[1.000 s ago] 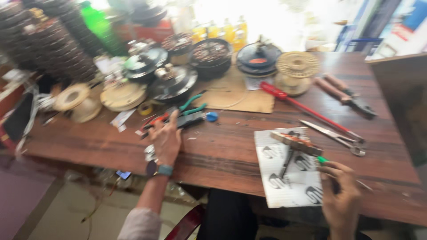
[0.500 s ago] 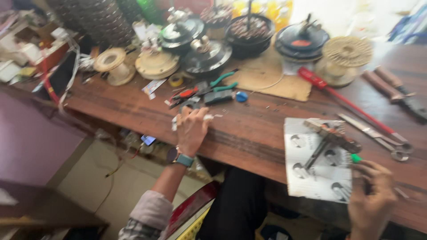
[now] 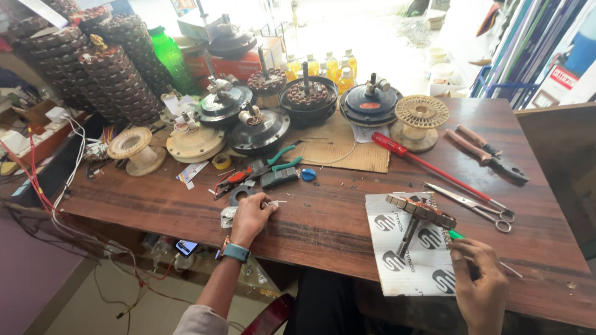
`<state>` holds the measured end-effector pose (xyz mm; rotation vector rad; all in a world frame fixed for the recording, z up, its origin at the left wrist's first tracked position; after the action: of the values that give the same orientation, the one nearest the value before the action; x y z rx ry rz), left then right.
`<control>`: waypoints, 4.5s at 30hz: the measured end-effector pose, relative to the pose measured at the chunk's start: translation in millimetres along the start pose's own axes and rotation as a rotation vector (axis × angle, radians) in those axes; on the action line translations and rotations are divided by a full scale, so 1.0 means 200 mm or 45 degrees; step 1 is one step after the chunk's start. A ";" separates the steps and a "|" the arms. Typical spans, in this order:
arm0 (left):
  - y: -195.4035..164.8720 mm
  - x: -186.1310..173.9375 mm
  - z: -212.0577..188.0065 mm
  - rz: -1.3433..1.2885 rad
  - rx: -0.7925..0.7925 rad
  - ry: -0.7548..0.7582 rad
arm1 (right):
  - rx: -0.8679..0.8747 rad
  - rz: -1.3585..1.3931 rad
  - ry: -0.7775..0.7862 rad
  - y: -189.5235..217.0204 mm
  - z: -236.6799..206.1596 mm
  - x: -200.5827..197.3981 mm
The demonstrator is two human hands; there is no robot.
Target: The person sits at a workbench and works on a small electric motor armature, holding and turning it while picking and prying at its copper windings by hand. They briefly use a green screwdriver on the part and later cut a small piece of material with scissors before resuming work on the armature.
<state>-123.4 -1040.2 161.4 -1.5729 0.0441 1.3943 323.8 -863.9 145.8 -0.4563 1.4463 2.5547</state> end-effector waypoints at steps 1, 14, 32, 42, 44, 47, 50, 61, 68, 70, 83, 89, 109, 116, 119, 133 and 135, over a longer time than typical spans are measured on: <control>0.00 -0.01 0.00 -0.013 0.015 -0.027 | -0.014 -0.007 -0.001 -0.01 0.00 0.00; -0.05 -0.09 -0.11 -0.053 0.139 -0.133 | -0.083 0.016 0.010 0.08 -0.08 0.01; -0.10 -0.18 -0.20 -0.073 0.665 0.073 | -0.237 -0.202 -0.007 0.29 0.07 -0.12; -0.20 -0.15 -0.32 -0.088 0.944 0.306 | -0.277 -0.616 0.348 -0.02 0.41 0.00; -0.18 -0.20 -0.32 -0.104 0.959 0.178 | -0.248 -0.548 0.309 -0.03 0.41 0.00; -0.11 -0.25 -0.28 -0.185 0.862 0.061 | -0.174 -0.571 0.305 -0.06 0.43 0.00; -0.08 -0.25 -0.27 -0.298 0.925 -0.041 | -0.209 -0.661 0.310 -0.05 0.43 0.02; 0.14 -0.18 -0.16 -0.021 0.935 0.064 | 0.067 -1.145 0.475 0.08 0.20 -0.24; 0.08 -0.06 -0.17 -0.281 1.140 -0.068 | 0.691 -1.257 0.456 -0.12 -0.10 -0.58; 0.07 -0.01 -0.18 -0.522 1.082 -0.088 | 0.874 -1.208 0.463 -0.23 -0.16 -0.64; -0.30 0.28 -0.51 -1.770 0.643 0.608 | 0.999 0.260 0.440 -0.54 -0.71 -0.32; -0.47 0.47 -0.87 -1.984 0.466 1.183 | 1.150 0.021 0.400 -0.63 -0.82 -0.13; -0.98 1.01 -1.17 -1.278 -0.006 1.481 | 1.331 0.712 0.658 -0.43 -1.07 -0.12; -1.18 0.97 -1.03 -1.120 0.099 1.355 | 1.179 0.841 1.043 -0.12 -1.00 -0.18; -1.13 0.98 -1.01 -1.143 0.017 1.336 | 1.178 0.802 1.099 -0.11 -1.02 -0.15; -0.88 1.02 -1.21 -1.426 -0.294 1.466 | 1.338 0.930 1.143 0.02 -1.19 -0.09; -0.88 1.01 -1.22 -1.442 -0.274 1.469 | 1.304 0.972 1.135 0.04 -1.20 -0.11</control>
<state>228.0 -1002.9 78.0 -1.8828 -0.2720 -0.4453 386.1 -1073.8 43.6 -1.0259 3.4367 1.4675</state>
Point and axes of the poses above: each hand's wrist, its own z-axis towards the middle knuckle, its own x-axis out of the palm, y = z × x, the point moved 8 cm from there along z, towards the middle knuckle, and after that the axes turned 2 degrees about -z, right-handed, at the moved point
